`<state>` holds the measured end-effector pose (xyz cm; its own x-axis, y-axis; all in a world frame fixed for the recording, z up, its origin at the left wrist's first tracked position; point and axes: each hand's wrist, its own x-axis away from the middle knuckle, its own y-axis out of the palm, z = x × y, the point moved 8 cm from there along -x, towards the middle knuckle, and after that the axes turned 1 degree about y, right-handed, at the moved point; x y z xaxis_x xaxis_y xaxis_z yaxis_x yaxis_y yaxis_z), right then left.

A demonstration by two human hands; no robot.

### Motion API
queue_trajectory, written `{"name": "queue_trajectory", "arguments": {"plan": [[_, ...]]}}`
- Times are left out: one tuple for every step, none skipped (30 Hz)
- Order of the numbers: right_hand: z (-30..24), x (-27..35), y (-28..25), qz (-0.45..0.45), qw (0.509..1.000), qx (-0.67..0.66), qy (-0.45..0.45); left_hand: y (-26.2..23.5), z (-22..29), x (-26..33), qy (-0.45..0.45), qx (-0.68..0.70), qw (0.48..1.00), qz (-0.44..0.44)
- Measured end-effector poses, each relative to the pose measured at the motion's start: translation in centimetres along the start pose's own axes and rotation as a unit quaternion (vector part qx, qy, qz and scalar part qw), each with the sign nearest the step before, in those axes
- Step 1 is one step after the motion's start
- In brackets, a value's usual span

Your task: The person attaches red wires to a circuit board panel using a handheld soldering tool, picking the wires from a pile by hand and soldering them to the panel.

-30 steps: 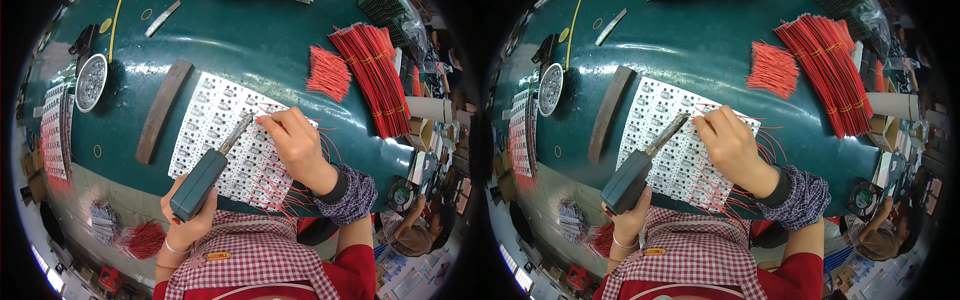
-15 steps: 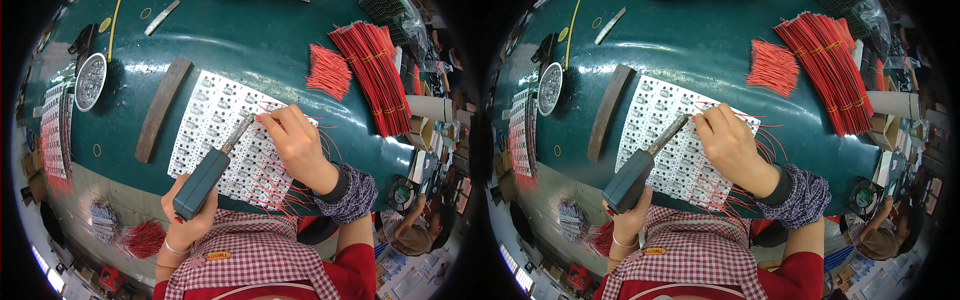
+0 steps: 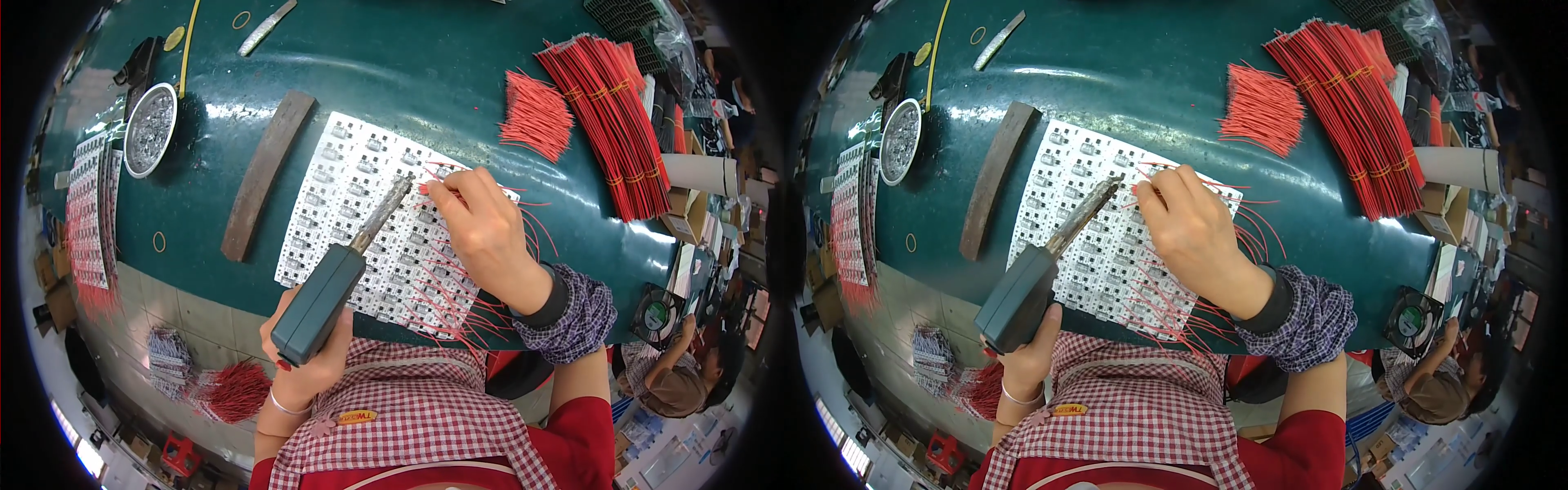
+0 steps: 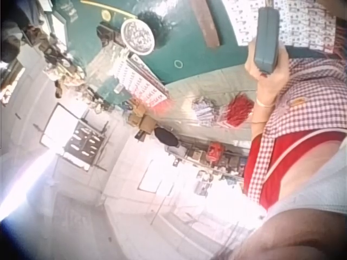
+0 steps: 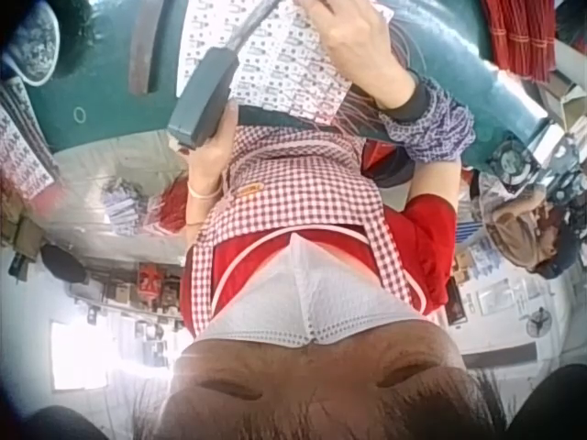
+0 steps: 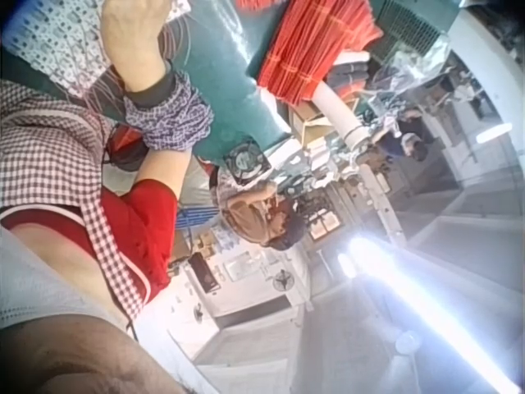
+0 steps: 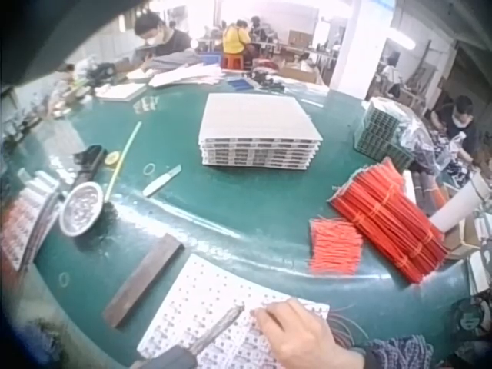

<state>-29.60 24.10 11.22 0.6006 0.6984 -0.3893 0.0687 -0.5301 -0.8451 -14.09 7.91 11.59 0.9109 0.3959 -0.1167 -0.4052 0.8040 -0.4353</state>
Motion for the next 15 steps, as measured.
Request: {"name": "queue_trajectory", "arguments": {"plan": [[-0.11,0.03,-0.01,0.000,1.000,-0.001,-0.003,0.14,-0.06,-0.05,-0.009,-0.001,1.000,-0.008],[-0.20,0.04,0.02,-0.002,1.000,0.007,-0.005,0.29,0.02,-0.12,-0.010,-0.010,1.000,-0.017],[-0.21,0.01,0.03,-0.004,1.000,0.014,-0.005,0.27,-0.05,-0.23,-0.018,-0.003,1.000,-0.014],[-0.22,-0.04,-0.01,-0.004,1.000,0.014,-0.009,0.47,0.01,-0.36,-0.017,-0.009,1.000,-0.024],[-0.30,-0.06,0.04,-0.012,0.999,0.023,-0.020,0.74,0.13,-0.46,-0.011,-0.023,0.999,-0.037],[-0.43,-0.07,0.11,-0.020,0.999,0.032,-0.031,0.77,0.11,-0.56,-0.016,-0.015,0.999,-0.035],[-0.51,-0.07,0.12,-0.020,0.999,0.032,-0.031,0.85,0.21,-0.64,-0.012,-0.021,0.999,-0.035],[-0.47,-0.07,0.12,-0.019,0.999,0.026,-0.020,0.95,0.38,-0.69,-0.002,-0.033,0.999,-0.039],[-0.35,-0.06,0.09,-0.017,1.000,0.020,-0.006,0.93,0.30,-0.72,-0.008,-0.027,0.999,-0.036],[-0.44,-0.02,0.05,-0.017,1.000,0.020,-0.009,0.99,0.27,-0.71,-0.008,-0.022,0.999,-0.040],[-0.46,-0.03,0.05,-0.018,1.000,0.021,-0.008,1.01,0.22,-0.67,-0.008,-0.018,0.999,-0.043],[-0.40,-0.04,0.09,-0.021,1.000,0.021,-0.003,0.96,0.14,-0.60,-0.008,-0.019,0.999,-0.043],[-0.48,-0.06,0.07,-0.020,1.000,0.021,-0.007,0.93,0.10,-0.50,-0.004,-0.027,0.999,-0.044],[-0.49,-0.06,0.14,-0.024,0.999,0.026,-0.008,0.95,0.09,-0.36,0.002,-0.043,0.998,-0.049],[-0.42,-0.04,0.19,-0.028,0.999,0.030,-0.005,0.96,-0.06,-0.22,-0.001,-0.034,0.998,-0.046]]}}
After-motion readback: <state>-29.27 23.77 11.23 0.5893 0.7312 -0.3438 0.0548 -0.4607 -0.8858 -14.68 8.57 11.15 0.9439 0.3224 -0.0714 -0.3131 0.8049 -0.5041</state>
